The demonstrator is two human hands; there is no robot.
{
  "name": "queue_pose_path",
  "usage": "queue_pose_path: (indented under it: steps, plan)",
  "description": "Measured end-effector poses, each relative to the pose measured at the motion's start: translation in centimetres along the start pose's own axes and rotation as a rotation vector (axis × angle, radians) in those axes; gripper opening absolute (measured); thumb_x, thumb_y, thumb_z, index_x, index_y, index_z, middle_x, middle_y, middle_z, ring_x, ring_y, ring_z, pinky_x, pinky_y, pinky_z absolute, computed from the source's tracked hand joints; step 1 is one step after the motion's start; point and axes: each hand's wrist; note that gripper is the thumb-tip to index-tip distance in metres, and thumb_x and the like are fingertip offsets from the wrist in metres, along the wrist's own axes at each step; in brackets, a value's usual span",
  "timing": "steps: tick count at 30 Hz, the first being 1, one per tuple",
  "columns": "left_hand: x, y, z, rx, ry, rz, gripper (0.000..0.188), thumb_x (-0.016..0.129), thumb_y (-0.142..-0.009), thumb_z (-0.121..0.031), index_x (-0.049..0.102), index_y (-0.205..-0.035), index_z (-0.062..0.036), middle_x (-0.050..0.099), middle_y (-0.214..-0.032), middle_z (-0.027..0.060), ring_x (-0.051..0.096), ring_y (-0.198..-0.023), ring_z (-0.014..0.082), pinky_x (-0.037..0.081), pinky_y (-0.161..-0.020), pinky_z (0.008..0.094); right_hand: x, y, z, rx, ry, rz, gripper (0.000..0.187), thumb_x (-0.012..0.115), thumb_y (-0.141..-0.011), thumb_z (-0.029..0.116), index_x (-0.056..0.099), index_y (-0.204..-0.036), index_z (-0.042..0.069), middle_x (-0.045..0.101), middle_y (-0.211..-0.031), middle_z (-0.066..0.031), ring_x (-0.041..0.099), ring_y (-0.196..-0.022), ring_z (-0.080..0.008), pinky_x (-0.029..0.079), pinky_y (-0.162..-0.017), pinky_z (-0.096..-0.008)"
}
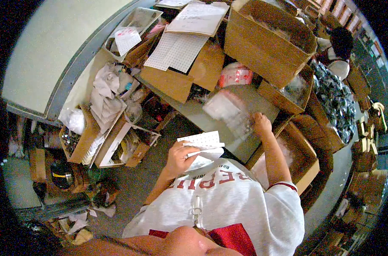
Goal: Sorting printed labels and placing them into small plastic bags.
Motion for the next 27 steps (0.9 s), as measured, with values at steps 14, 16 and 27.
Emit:
queue_pose_path:
  steps: [14,16,27]
  plan:
    - [-0.2,0.7,0.4,-0.012,0.014,-0.015,0.024,0.072,-0.066,-0.003,0.071,-0.090,-0.0059,0.065,-0.090,0.0102,0.061,-0.083,0.0273,0.049,-0.072,0.0347,-0.3,-3.6,3.8,-0.200,-0.103,-0.087,0.027,0.052,-0.084,0.016,0.054,-0.106,0.002,0.061,-0.099,-0.0249,0.058,-0.093,-0.0440,0.046,-0.080,-0.0486]
    - [0.0,0.4,0.2,-0.001,0.018,-0.020,0.024,0.072,-0.066,-0.003,0.071,-0.090,-0.0061,0.065,-0.091,0.0102,0.061,-0.083,0.0274,0.049,-0.073,0.0348,1.9,-7.1,1.1,-0.207,-0.125,0.106,0.023,0.055,-0.083,0.021,0.061,-0.096,0.003,0.062,-0.100,-0.0242,0.058,-0.094,-0.0435,0.046,-0.082,-0.0480]
    - [-0.2,0.8,0.2,-0.062,0.026,-0.022,0.020,0.074,-0.068,-0.005,0.071,-0.089,-0.0065,0.066,-0.090,0.0101,0.061,-0.085,0.0260,0.050,-0.073,0.0343,0.9,-4.5,2.4,0.069,-0.267,-0.188,0.036,0.068,-0.075,0.035,0.063,-0.090,0.003,0.062,-0.099,-0.0233,0.054,-0.105,-0.0400,0.045,-0.087,-0.0460]
Point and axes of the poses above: each hand's wrist, its own y-axis away from the middle knuckle, its own x-axis out of the palm, z = x × y
